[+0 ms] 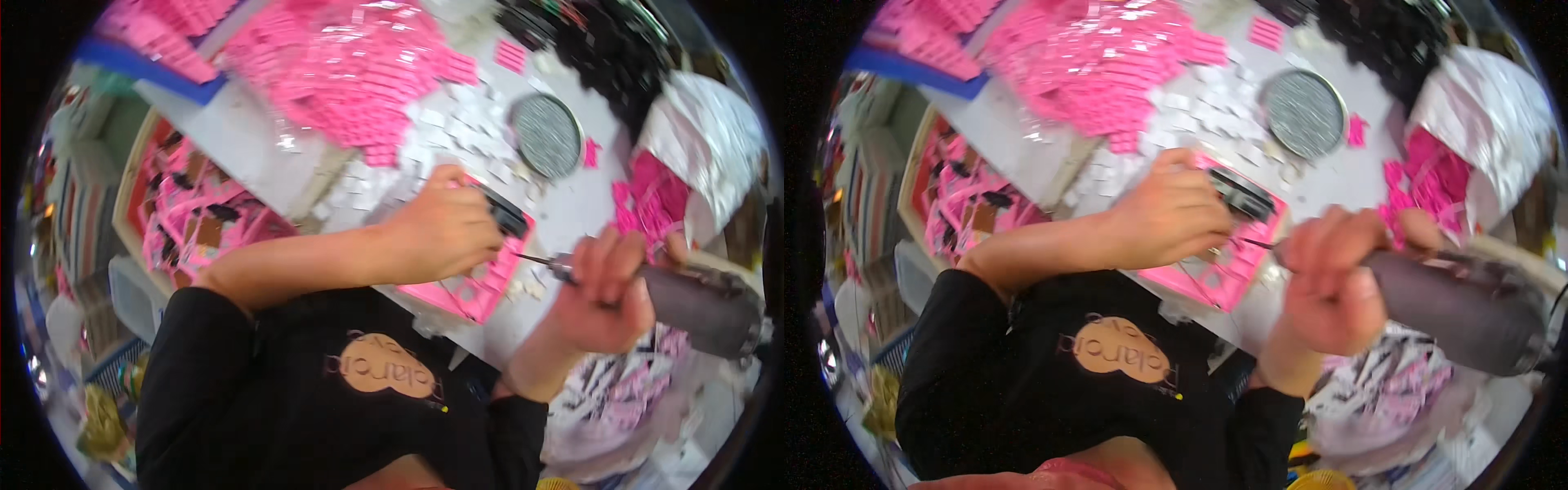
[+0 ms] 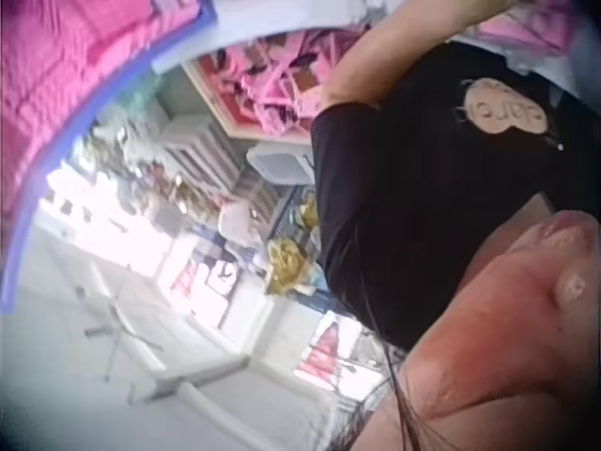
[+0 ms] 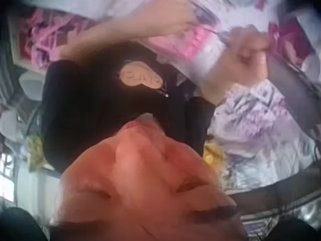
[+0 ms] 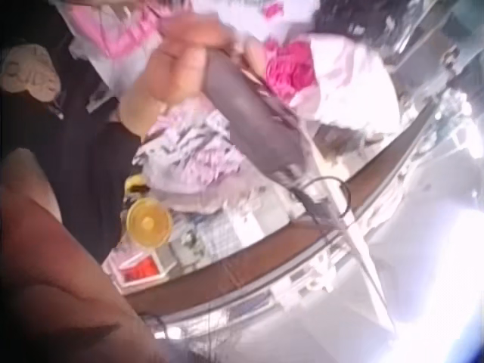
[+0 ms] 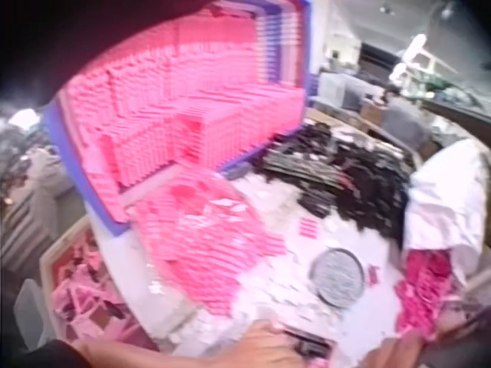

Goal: Assembling the internal electronic components and outer casing of a toy piggy bank at a factory workbench.

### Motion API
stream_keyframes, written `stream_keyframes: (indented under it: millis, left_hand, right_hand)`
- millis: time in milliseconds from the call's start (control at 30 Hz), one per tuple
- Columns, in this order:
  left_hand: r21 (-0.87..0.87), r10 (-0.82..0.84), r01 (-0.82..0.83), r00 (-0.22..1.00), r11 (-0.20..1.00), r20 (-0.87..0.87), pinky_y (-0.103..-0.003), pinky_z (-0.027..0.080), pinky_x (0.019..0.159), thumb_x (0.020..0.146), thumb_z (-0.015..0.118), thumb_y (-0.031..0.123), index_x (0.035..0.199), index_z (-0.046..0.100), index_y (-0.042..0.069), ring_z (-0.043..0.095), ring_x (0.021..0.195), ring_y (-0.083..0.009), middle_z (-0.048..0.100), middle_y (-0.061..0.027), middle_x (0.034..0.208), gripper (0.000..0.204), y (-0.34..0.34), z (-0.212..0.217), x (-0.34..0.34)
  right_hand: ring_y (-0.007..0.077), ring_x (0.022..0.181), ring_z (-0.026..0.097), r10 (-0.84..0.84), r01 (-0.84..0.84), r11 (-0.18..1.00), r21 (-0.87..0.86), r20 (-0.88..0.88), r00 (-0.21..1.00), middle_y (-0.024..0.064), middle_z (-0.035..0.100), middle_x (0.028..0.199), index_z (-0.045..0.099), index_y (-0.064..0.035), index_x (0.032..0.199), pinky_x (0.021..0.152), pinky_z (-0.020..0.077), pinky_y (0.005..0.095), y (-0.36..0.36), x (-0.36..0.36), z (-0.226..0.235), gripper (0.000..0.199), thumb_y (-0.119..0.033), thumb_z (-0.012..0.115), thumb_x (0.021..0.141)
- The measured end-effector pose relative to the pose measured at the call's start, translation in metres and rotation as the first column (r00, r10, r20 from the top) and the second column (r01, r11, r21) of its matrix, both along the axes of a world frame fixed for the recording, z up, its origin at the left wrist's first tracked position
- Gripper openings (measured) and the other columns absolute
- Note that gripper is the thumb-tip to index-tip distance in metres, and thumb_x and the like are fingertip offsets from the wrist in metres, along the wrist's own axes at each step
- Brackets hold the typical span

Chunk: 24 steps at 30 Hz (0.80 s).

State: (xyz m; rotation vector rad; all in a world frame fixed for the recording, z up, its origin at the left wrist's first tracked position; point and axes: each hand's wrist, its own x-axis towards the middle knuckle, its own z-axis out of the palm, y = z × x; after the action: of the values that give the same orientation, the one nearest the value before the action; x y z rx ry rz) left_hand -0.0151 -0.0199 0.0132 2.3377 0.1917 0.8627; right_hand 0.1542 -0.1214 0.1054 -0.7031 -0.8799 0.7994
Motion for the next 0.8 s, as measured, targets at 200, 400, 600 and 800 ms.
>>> stream_keyframes:
  millis: [200,400,600,800]
  left_hand:
    - [-0.145,-0.046,0.046,0.999,0.988,0.004,-0.04,0.037,0.092,0.077,0.082,0.013,0.093,0.069,0.013,0.063,0.087,-0.0174,0.068,0.0033,0.089,0.021,-0.016,0.0,-0.003]
    - [-0.195,-0.054,0.061,0.998,0.979,0.042,-0.04,0.036,0.09,0.079,0.081,0.015,0.087,0.069,0.014,0.06,0.08,-0.0164,0.066,0.0032,0.081,0.014,-0.016,0.0,0.004]
    - [-0.124,-0.059,0.064,0.997,0.99,0.044,-0.04,0.037,0.09,0.074,0.084,0.012,0.088,0.068,0.013,0.061,0.078,-0.0171,0.067,0.0025,0.081,0.021,-0.01,0.006,0.006]
    - [-0.093,-0.045,0.055,0.994,0.994,0.103,-0.042,0.034,0.09,0.076,0.082,0.017,0.082,0.066,0.013,0.057,0.077,-0.0171,0.062,0.0031,0.078,0.017,-0.008,0.004,0.014]
  right_hand:
    - [0.0144,0.051,0.045,0.043,-0.053,0.997,0.047,0.192,0.98,0.0009,0.048,0.062,0.045,-0.0113,0.126,0.048,0.0417,0.0312,-0.011,-0.011,-0.004,0.036,-0.022,0.062,0.096]
    - [0.0173,0.051,0.047,0.074,-0.078,0.995,0.062,0.065,0.995,0.0039,0.047,0.057,0.045,-0.0116,0.117,0.047,0.0419,0.0324,-0.018,-0.009,-0.009,0.038,-0.024,0.071,0.093]
    - [0.0184,0.052,0.047,0.004,-0.006,0.999,0.036,0.068,0.998,0.0042,0.048,0.057,0.046,-0.0121,0.115,0.047,0.0417,0.0325,-0.02,-0.014,-0.007,0.036,-0.023,0.071,0.092]
    - [0.0188,0.051,0.047,0.012,-0.019,0.998,0.064,0.103,0.995,0.0051,0.049,0.059,0.046,-0.0122,0.116,0.047,0.0419,0.0325,-0.017,-0.009,-0.007,0.036,-0.022,0.071,0.093]
